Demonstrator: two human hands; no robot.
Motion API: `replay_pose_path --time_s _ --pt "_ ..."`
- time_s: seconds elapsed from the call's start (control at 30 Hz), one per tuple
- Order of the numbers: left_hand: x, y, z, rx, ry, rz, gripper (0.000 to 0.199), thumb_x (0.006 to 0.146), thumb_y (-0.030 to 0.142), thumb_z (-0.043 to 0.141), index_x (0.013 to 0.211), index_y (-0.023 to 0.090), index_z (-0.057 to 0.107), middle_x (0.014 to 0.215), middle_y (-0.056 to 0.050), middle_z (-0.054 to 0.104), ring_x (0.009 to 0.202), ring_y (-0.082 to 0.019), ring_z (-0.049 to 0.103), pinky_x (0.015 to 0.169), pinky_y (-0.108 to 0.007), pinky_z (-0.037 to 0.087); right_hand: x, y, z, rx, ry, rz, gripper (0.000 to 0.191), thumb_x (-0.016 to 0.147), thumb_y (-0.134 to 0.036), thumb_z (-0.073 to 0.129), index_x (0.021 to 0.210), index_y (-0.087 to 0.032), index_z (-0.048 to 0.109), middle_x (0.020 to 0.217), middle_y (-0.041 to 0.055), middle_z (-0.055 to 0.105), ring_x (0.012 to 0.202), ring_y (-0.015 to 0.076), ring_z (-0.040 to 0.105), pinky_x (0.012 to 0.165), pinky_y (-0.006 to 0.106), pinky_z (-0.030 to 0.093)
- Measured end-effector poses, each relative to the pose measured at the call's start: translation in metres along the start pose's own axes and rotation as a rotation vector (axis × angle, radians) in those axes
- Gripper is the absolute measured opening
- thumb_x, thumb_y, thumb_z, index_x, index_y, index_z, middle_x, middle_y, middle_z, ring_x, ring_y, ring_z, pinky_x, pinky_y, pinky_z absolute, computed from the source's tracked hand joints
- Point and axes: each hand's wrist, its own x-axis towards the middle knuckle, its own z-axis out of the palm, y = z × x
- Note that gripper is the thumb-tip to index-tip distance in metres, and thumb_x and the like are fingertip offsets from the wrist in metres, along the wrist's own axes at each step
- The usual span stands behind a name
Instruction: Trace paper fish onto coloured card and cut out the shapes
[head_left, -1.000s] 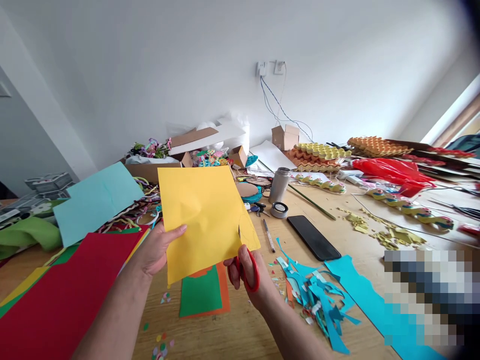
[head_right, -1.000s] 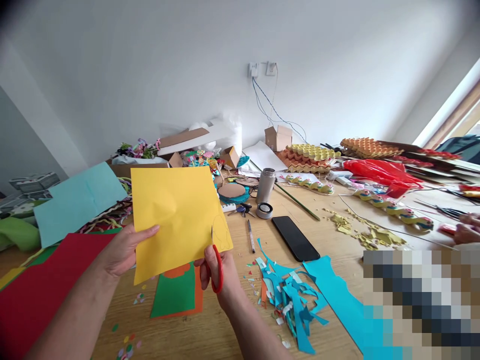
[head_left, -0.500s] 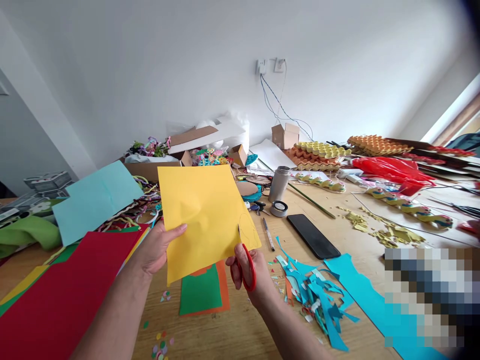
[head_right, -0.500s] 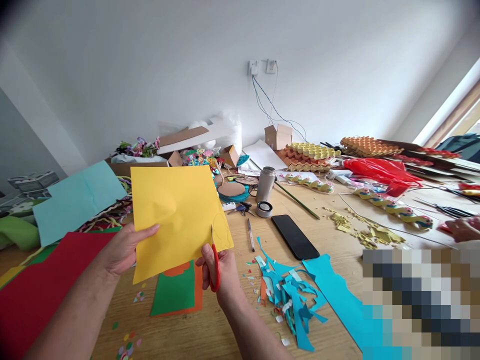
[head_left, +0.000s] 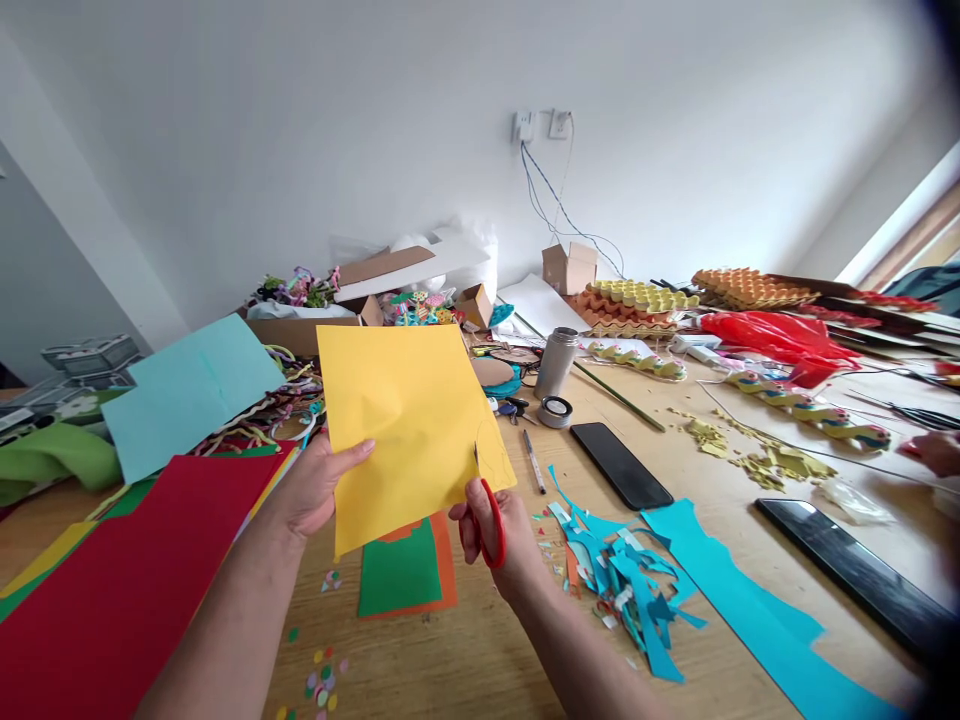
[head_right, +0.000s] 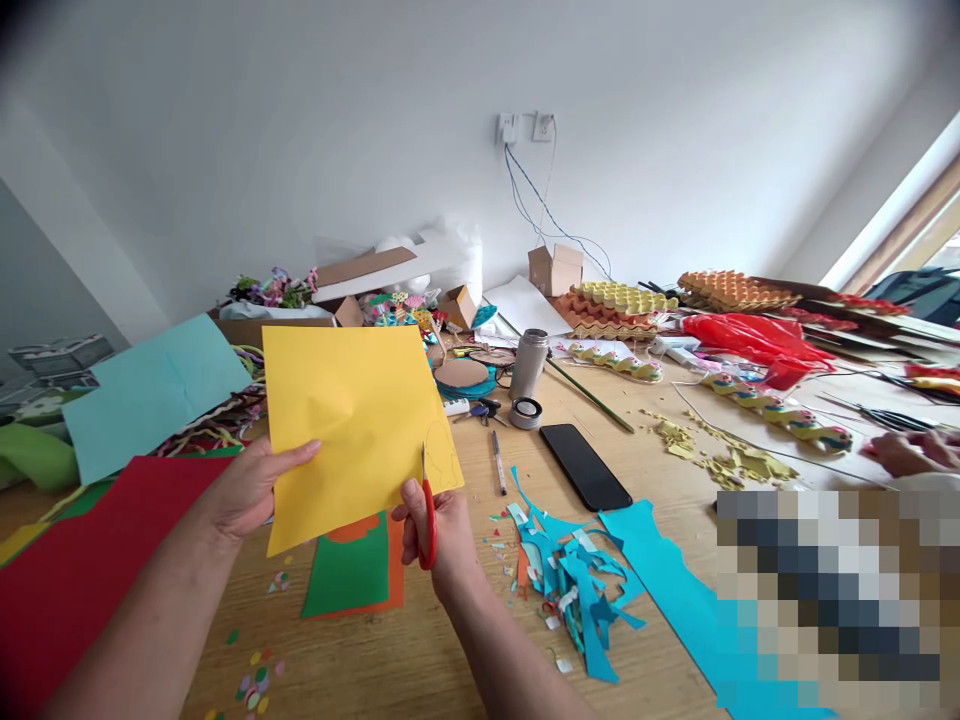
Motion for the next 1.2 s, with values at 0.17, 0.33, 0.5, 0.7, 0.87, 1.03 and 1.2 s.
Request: replay_pose_path --time_s 0.17,0.33,0.5,0.7,0.87,1.03,1.2 --pt "-0.003 0.003 0.004 -0.026 0.030 0.006 0.048 0.060 0.025 0.083 0.105 0.014 0.069 0.110 -0.015 0.070 0.109 -0.036 0.062 0.085 -0.039 0.056 0.000 0.000 -0.001 0.011 -0.009 0.005 0.062 0.072 -0.075 0.053 0.056 -0.016 0.058 0.036 -0.0016 0.047 0.034 0.0100 0.044 0.037 0.023 0.027" --pt "-0.003 0.006 0.002 -0.029 0.046 -0.009 0.042 0.061 0.025 0.082 0.100 0.013 0.070 0.108 -0.015 0.071 0.104 -0.036 0.064 0.080 -0.038 0.058 0.001 -0.002 -0.003 -0.015 -0.119 0.013 0.062 0.071 -0.076 0.053 0.062 -0.015 0.059 0.037 -0.0024 0.048 0.034 0.0089 0.043 0.039 0.023 0.027" --pt "0.002 0.004 -0.013 -0.039 0.016 0.044 0.048 0.064 0.025 0.081 0.110 0.017 0.067 0.111 -0.013 0.071 0.100 -0.034 0.067 0.075 -0.038 0.059 -0.003 -0.009 -0.003 -0.030 -0.222 0.028 0.063 0.069 -0.078 0.053 0.067 -0.015 0.058 0.041 -0.0025 0.051 0.037 0.0089 0.046 0.044 0.023 0.031" --pt "0.002 0.008 -0.021 -0.064 0.049 0.055 0.044 0.063 0.024 0.082 0.104 0.015 0.069 0.108 -0.013 0.072 0.097 -0.033 0.068 0.080 -0.039 0.058 -0.006 -0.016 -0.004 -0.073 -0.332 0.001 0.056 0.079 -0.070 0.052 0.076 -0.014 0.059 0.052 -0.0020 0.054 0.049 0.0111 0.053 0.052 0.024 0.038" --pt "0.002 0.011 -0.023 -0.097 0.123 0.113 0.052 0.061 0.022 0.082 0.111 0.016 0.067 0.112 -0.012 0.070 0.101 -0.031 0.067 0.081 -0.036 0.058 -0.007 -0.015 -0.004 -0.134 -0.385 0.000 0.051 0.082 -0.065 0.054 0.072 -0.015 0.056 0.065 0.0022 0.061 0.062 0.0121 0.057 0.063 0.025 0.043" --pt "0.002 0.010 -0.019 -0.118 0.109 0.070 0.056 0.062 0.023 0.082 0.115 0.015 0.065 0.111 -0.014 0.070 0.097 -0.035 0.067 0.074 -0.040 0.060 -0.004 -0.011 -0.003 -0.188 -0.348 0.005 0.058 0.078 -0.072 0.050 0.078 -0.014 0.055 0.058 0.0009 0.058 0.051 0.0125 0.057 0.050 0.023 0.040" --pt "-0.002 0.007 -0.010 -0.118 0.063 0.051 0.063 0.063 0.021 0.081 0.122 0.018 0.061 0.112 -0.014 0.070 0.098 -0.035 0.067 0.073 -0.040 0.059 -0.001 -0.013 -0.004 -0.223 -0.239 0.014 0.058 0.073 -0.074 0.054 0.070 -0.016 0.051 0.050 -0.0026 0.052 0.040 0.0101 0.052 0.038 0.019 0.030"
